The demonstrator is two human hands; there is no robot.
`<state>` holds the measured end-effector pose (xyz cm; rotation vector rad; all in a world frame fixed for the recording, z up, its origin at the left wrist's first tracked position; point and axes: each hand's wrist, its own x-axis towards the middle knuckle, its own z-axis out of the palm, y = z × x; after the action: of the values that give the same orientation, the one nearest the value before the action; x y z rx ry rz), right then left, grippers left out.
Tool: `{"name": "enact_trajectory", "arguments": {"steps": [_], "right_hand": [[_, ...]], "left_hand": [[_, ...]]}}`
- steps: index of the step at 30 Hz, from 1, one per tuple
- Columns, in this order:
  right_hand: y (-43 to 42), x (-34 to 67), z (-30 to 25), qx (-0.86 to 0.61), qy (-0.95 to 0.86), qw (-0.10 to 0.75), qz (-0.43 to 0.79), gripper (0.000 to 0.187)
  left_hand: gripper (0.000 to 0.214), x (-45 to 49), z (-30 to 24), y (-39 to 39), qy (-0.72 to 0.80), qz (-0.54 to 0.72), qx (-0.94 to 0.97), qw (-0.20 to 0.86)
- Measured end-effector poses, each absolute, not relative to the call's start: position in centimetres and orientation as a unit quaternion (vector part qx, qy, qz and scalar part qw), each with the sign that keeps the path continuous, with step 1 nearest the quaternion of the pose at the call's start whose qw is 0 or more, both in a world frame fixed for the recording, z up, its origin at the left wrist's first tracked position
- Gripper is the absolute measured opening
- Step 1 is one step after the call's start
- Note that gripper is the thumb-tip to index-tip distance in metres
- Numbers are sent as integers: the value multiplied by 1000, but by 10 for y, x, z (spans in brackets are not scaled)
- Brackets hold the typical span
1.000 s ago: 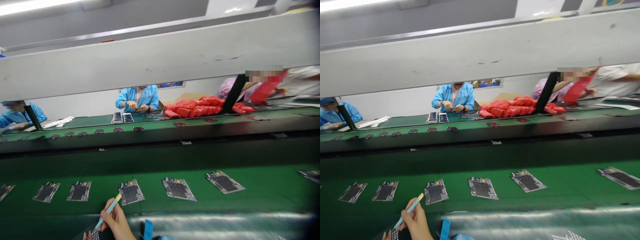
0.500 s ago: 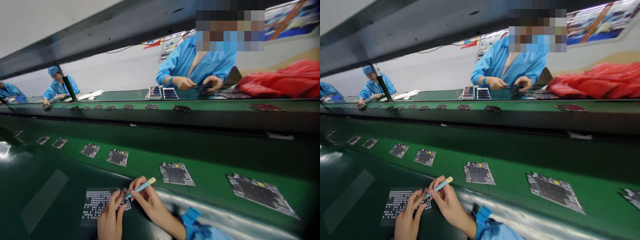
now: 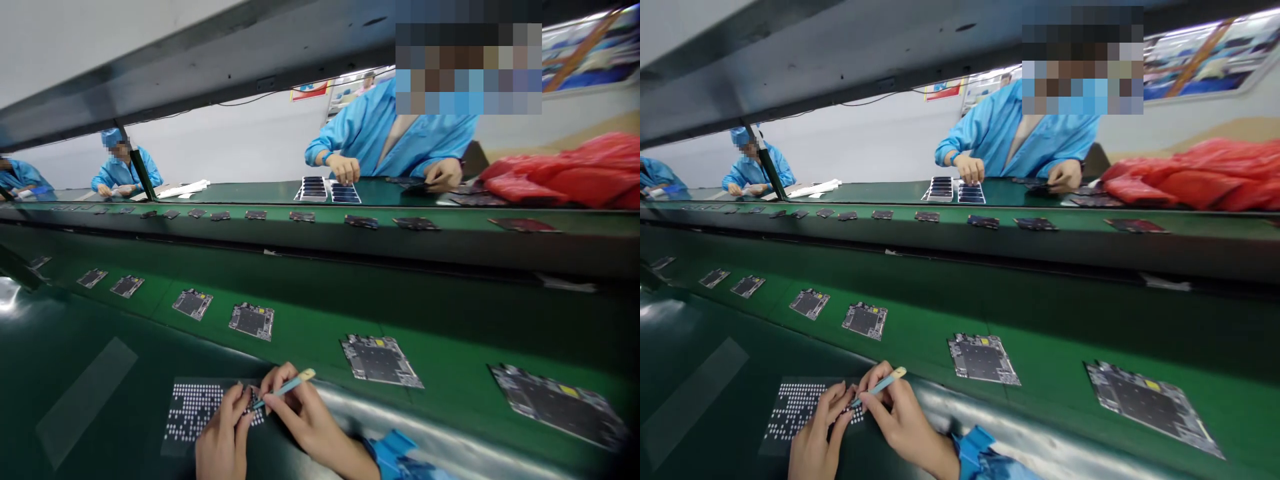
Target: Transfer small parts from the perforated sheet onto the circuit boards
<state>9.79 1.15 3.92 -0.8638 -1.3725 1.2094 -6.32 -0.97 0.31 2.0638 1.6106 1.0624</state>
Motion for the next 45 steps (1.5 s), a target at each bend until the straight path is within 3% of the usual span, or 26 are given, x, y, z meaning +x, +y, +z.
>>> {"name": "enact_trajectory", "arguments": {"steps": [11,19,26,33,45], "right_hand": [[13,95,41,-357,-546,537,535,28],[47,120,53,-398,-361,658,529,39],[114,153,47,-468,-307,682,470,55],[133,148,25,-526,-304,681,409,44],[116,164,28,-544,-305,686,374,35]], "left_hand": [[32,-65,0,-7,562,375,723,148],[40,-70,-11,-2,539,341,761,120],[44,-64,38,27,518,270,807,86],[39,-1,51,94,441,145,885,39],[36,24,45,95,421,147,894,37]]}}
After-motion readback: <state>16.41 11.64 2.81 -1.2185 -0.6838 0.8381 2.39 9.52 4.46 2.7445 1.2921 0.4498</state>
